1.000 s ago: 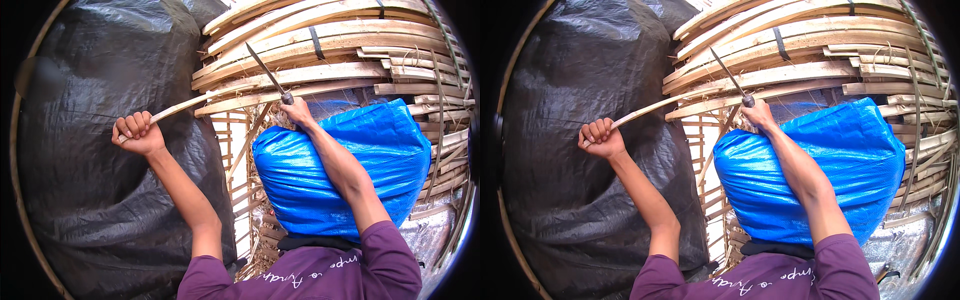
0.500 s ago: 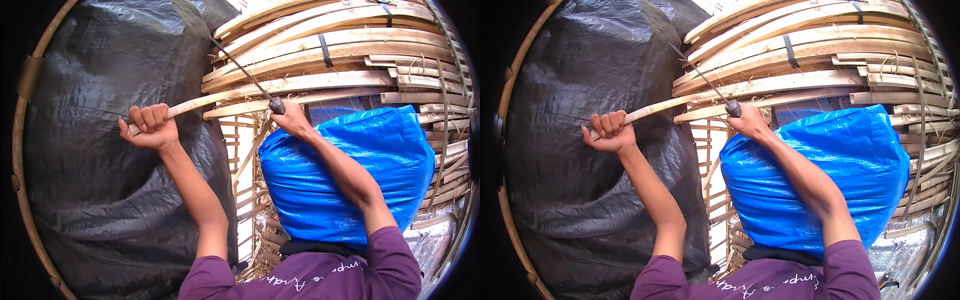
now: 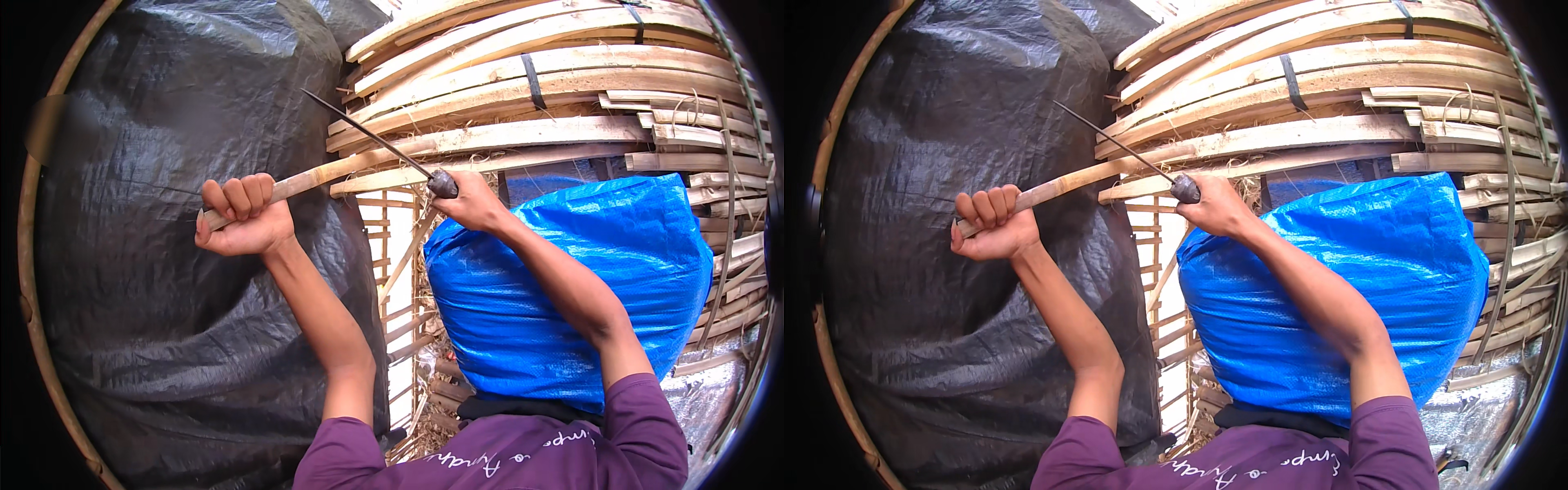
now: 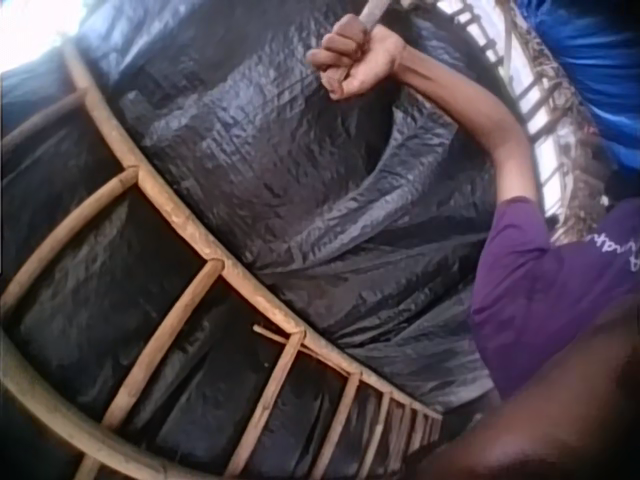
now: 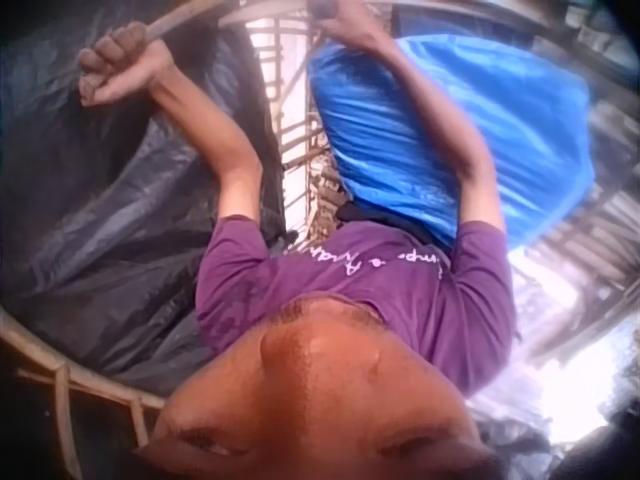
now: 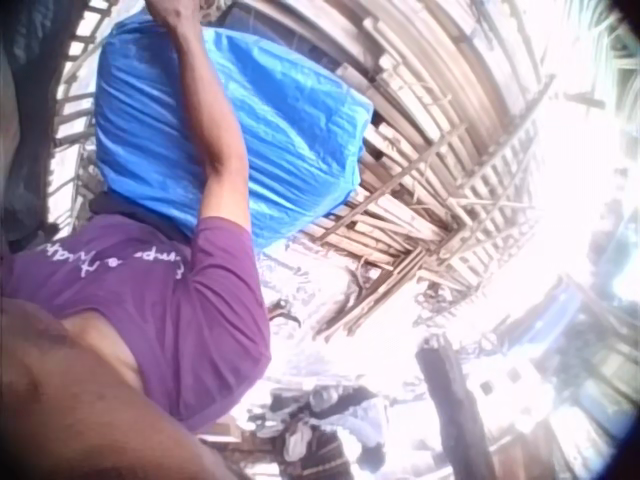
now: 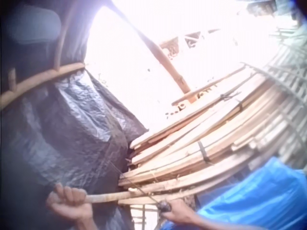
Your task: The person takes a bamboo strip from a pile, shaves it along its length using a knife, and sets down the knife and strip.
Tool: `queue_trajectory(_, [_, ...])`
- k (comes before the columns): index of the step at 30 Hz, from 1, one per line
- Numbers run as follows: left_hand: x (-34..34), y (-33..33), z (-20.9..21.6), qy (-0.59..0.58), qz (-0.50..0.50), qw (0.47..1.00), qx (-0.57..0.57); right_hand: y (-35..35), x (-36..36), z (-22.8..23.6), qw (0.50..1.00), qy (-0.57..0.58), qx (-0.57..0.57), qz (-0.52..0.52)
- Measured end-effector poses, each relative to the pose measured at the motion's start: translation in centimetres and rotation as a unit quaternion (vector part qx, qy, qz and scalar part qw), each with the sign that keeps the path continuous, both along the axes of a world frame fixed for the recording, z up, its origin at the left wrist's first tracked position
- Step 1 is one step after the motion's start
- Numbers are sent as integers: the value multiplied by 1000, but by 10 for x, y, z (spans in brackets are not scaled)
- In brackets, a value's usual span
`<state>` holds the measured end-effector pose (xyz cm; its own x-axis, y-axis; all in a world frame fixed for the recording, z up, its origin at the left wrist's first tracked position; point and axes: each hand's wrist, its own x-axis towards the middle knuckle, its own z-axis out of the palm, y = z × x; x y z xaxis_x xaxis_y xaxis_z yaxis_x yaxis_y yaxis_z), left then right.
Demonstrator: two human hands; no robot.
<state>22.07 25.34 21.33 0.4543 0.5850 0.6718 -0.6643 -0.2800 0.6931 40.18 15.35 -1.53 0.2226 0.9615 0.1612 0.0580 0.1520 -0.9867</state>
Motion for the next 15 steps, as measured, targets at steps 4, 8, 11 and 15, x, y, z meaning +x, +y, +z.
queue_trajectory(4, [0, 1, 4, 15, -13, 999, -29, 0, 3, -1, 1000, 2, -10, -11])
queue_trajectory(8, [2, 9, 3, -21, -10, 1000, -21, 0, 3, -3, 1000, 4, -9, 4])
queue_trajectory(11, [3, 10, 5, -49, 32, 998, -38, 3, 0, -11, 1000, -5, -26, 11])
queue_trajectory(15, [1, 11, 6, 8, 65, 998, -10, 6, -5, -20, 1000, -29, -11, -5])
